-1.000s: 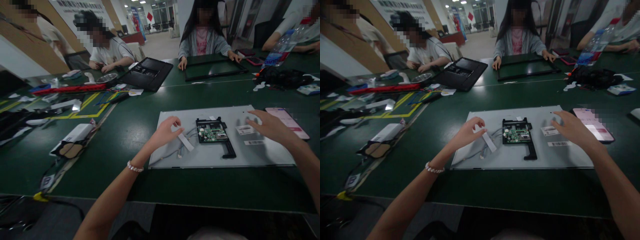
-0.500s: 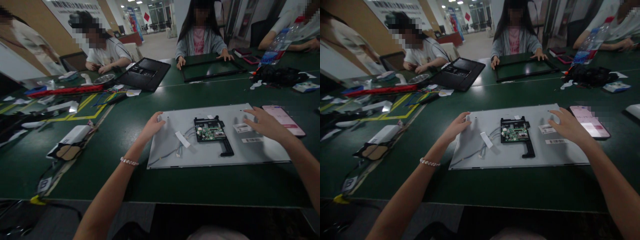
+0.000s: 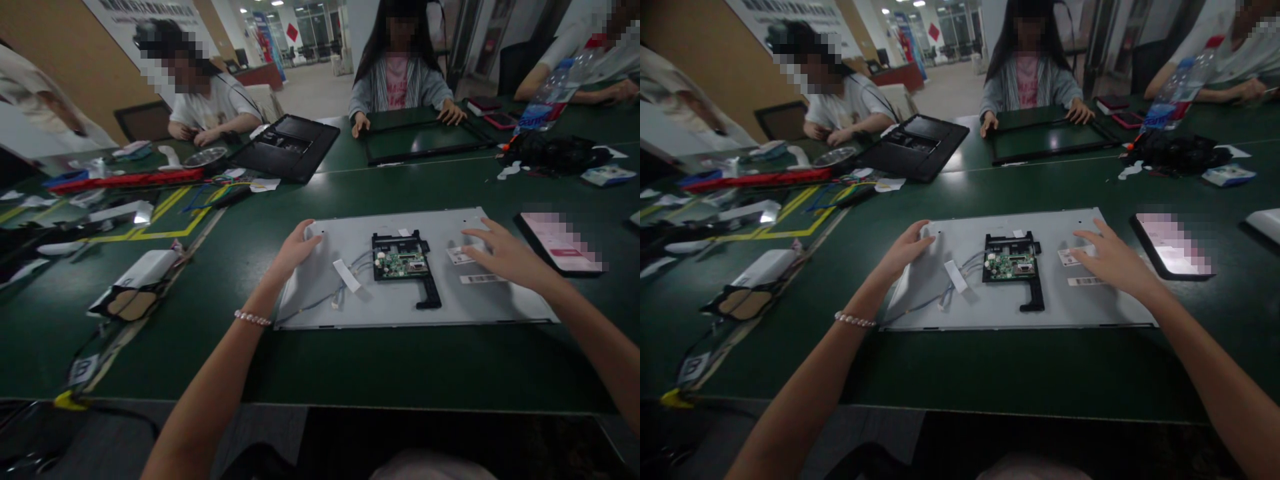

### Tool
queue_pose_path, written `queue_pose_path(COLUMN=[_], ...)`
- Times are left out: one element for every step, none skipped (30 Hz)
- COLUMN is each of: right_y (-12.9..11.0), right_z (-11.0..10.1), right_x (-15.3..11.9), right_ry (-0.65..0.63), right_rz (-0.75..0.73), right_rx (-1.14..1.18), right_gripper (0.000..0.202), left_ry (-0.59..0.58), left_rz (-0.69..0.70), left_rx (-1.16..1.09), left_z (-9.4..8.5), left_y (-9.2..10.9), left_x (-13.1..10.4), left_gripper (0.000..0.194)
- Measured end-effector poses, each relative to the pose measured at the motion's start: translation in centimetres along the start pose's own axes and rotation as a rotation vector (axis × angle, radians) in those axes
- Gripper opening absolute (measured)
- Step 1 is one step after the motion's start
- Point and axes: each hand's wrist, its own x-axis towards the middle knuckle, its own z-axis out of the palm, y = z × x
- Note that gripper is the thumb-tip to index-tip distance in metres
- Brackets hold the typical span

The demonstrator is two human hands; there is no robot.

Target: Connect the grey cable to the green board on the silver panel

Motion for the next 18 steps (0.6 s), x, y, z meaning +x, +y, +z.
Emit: queue_pose_path(right_y=[-0.2, -0.3, -0.5, -0.7, -0.9, -1.0, -1.2, -1.3, -1.5, -1.6, -1.8, -2.0, -2.3, -2.6, -3.0, -3.4, -3.8, -4.3], right_z=[0.0, 0.1, 0.3, 0.5, 0.7, 1.0, 1.3, 1.6, 1.8, 2.1, 2.3, 2.5, 2.7, 3.0, 3.2, 3.4, 3.5, 3.7], right_x=[-0.1, -0.3, -0.5, -0.7, -1.0, -1.2, -1.5, -1.6, -1.8, -1.9, -1.9, -1.9, -1.9, -1.8, -1.8, -1.7, -1.6, -1.6], right_ry=[-0.025, -0.057, -0.098, -0.144, -0.182, -0.212, -0.234, -0.244, -0.244, -0.237, -0.229, -0.217, -0.204, -0.196, -0.19, -0.184, -0.182, -0.186], right_rz=[-0.034, -0.081, -0.142, -0.208, -0.264, -0.306, -0.333, -0.346, -0.35, -0.35, -0.352, -0.354, -0.355, -0.359, -0.361, -0.363, -0.366, -0.371], right_rx=[-0.006, -0.021, -0.044, -0.071, -0.099, -0.122, -0.137, -0.146, -0.151, -0.154, -0.157, -0.159, -0.161, -0.162, -0.161, -0.157, -0.15, -0.139], right_gripper=[0.067, 0.069, 0.07, 0.071, 0.073, 0.075, 0.078, 0.08, 0.08, 0.08, 0.08, 0.079, 0.079, 0.079, 0.079, 0.08, 0.081, 0.083], left_ry=[-0.003, -0.003, 0.004, 0.018, 0.036, 0.057, 0.079, 0.1, 0.116, 0.127, 0.136, 0.145, 0.154, 0.163, 0.173, 0.184, 0.199, 0.215], left_rz=[-0.014, -0.03, -0.043, -0.05, -0.049, -0.043, -0.032, -0.018, -0.006, 0.0, 0.003, 0.002, -0.002, -0.006, -0.009, -0.011, -0.013, -0.015], left_rx=[-0.021, -0.037, -0.04, -0.035, -0.026, -0.012, 0.005, 0.019, 0.027, 0.028, 0.025, 0.021, 0.018, 0.019, 0.026, 0.042, 0.074, 0.113], left_z=[-0.2, -0.3, -0.6, -0.8, -1.1, -1.3, -1.6, -1.8, -2.1, -2.3, -2.5, -2.7, -2.8, -3.0, -3.2, -3.4, -3.6, -3.7], left_y=[0.0, 0.0, 0.0, -0.1, -0.1, -0.1, -0.1, -0.2, -0.2, -0.3, -0.4, -0.5, -0.5, -0.7, -0.8, -0.9, -1.0, -1.1], left_x=[0.1, 0.1, 0.2, 0.2, 0.3, 0.4, 0.4, 0.5, 0.6, 0.7, 0.7, 0.8, 0.9, 1.0, 1.1, 1.3, 1.4, 1.4], left_gripper=[0.059, 0.061, 0.063, 0.065, 0.065, 0.065, 0.065, 0.064, 0.064, 0.063, 0.064, 0.064, 0.064, 0.065, 0.065, 0.066, 0.065, 0.064])
